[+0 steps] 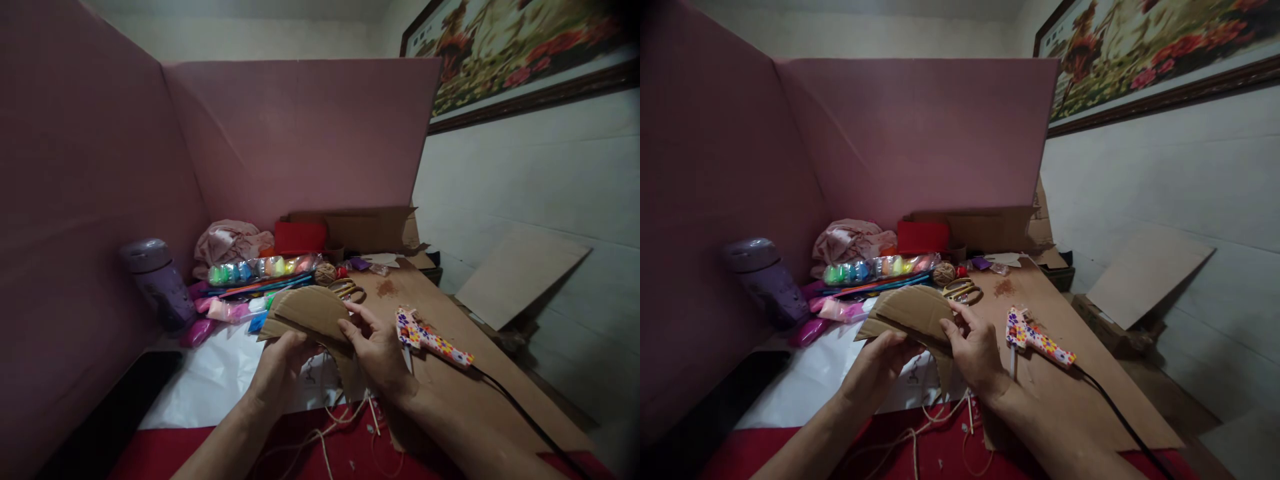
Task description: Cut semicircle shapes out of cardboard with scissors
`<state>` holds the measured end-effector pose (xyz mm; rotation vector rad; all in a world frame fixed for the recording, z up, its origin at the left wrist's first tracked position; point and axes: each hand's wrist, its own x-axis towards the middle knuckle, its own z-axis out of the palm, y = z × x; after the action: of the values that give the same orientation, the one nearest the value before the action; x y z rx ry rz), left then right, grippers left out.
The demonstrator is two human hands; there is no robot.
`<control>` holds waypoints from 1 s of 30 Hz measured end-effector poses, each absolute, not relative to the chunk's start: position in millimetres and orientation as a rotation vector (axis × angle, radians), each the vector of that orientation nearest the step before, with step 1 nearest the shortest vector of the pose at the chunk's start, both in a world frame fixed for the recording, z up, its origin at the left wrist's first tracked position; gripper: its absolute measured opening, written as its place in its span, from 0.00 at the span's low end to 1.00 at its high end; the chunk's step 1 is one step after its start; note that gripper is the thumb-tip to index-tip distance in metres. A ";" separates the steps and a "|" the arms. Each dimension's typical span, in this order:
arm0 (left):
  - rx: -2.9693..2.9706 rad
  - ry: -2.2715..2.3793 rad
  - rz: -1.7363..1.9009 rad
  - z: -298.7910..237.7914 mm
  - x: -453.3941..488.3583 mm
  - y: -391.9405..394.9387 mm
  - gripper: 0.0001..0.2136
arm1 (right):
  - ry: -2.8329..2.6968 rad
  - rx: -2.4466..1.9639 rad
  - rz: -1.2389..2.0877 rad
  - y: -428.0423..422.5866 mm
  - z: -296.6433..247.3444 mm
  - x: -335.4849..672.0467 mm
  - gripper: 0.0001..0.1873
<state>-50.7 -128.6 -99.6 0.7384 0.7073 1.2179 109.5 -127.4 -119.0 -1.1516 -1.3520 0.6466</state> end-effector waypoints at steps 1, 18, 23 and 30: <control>0.749 0.708 1.212 -100.0 -50.9 -128.5 0.09 | -1.352 -1.147 0.655 -127.0 -120.4 109.1 0.19; 0.825 0.745 1.303 -102.5 -48.0 -126.9 0.14 | -1.042 -0.910 0.919 -120.6 -115.2 110.8 0.15; 0.859 0.781 1.275 -95.4 -55.9 -122.9 0.15 | -0.873 -0.772 0.992 -119.4 -100.8 120.8 0.14; 1.271 0.825 0.956 -84.0 -70.7 -118.3 0.11 | -1.210 -0.758 1.188 -125.5 -88.0 123.0 0.14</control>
<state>-70.7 -118.3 -84.0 1.2710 0.8255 0.9561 123.0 -125.5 -88.0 -0.7583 -1.2098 1.1877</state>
